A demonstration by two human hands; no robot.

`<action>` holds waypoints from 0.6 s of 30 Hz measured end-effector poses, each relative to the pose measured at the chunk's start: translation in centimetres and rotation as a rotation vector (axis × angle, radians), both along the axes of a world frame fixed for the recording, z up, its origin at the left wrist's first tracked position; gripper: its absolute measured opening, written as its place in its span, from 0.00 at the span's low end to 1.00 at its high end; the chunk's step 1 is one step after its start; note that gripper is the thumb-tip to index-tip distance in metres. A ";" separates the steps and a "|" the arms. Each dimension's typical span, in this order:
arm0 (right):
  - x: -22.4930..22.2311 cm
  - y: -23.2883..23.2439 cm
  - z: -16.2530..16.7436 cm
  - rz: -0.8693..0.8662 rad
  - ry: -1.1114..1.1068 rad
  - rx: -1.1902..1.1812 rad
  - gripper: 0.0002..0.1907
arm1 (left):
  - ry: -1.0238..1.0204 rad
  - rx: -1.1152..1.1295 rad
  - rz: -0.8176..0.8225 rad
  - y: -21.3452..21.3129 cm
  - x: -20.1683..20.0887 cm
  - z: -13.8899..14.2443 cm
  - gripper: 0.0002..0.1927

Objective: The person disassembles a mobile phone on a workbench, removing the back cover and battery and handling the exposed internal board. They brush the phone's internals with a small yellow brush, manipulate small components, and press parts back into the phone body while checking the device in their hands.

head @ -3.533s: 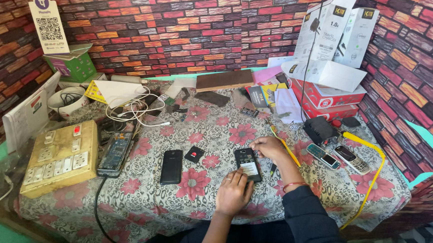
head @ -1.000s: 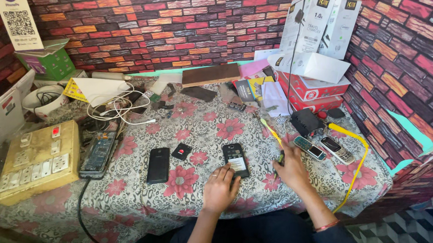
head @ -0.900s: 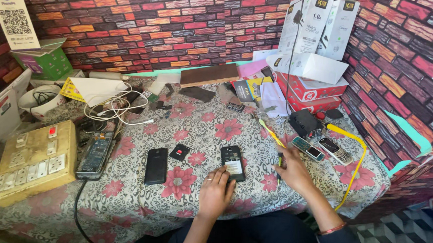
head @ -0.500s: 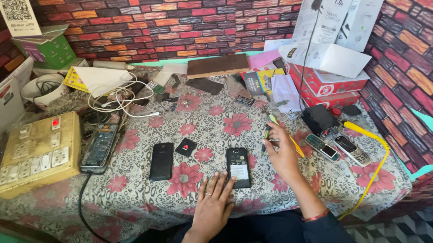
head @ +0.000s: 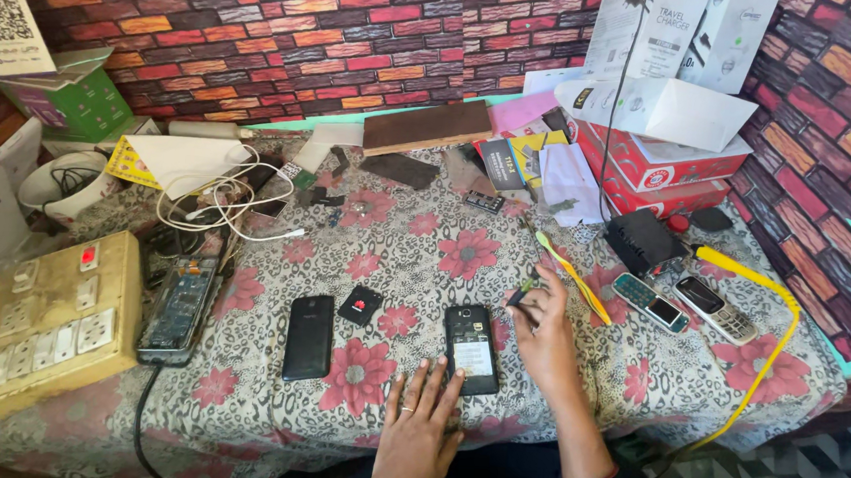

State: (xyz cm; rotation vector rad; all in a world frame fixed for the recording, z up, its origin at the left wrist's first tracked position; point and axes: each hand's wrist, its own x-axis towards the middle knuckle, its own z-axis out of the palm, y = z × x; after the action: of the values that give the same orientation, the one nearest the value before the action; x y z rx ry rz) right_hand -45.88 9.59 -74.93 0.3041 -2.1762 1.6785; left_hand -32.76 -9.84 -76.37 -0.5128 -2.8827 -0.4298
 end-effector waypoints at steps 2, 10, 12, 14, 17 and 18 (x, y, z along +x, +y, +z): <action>-1.4 -0.6 -0.5 0.002 0.033 -0.191 0.39 | -0.015 -0.019 0.013 0.2 -1.1 -0.4 0.47; -3.9 -1.5 -1.5 0.017 0.073 -0.236 0.37 | -0.118 -0.069 0.048 1.1 -2.7 -0.4 0.51; -3.7 -1.3 -1.3 0.014 0.080 -0.225 0.36 | -0.097 -0.079 0.047 1.3 -2.9 -0.1 0.51; -3.6 -1.2 -1.0 0.015 0.120 -0.204 0.35 | -0.095 -0.084 0.049 1.5 -2.9 0.2 0.52; -3.4 -1.3 -0.8 0.015 0.190 -0.170 0.34 | -0.119 -0.095 0.054 1.6 -2.9 0.6 0.53; -3.4 -1.4 -0.7 0.011 0.189 -0.161 0.33 | -0.124 -0.098 0.057 1.7 -2.8 0.7 0.53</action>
State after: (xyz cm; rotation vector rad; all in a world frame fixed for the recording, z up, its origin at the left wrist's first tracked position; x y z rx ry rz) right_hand -49.31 8.23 -75.66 0.4127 -1.8956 1.7425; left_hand -35.61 -8.16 -75.70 -0.4328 -3.0413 -0.3229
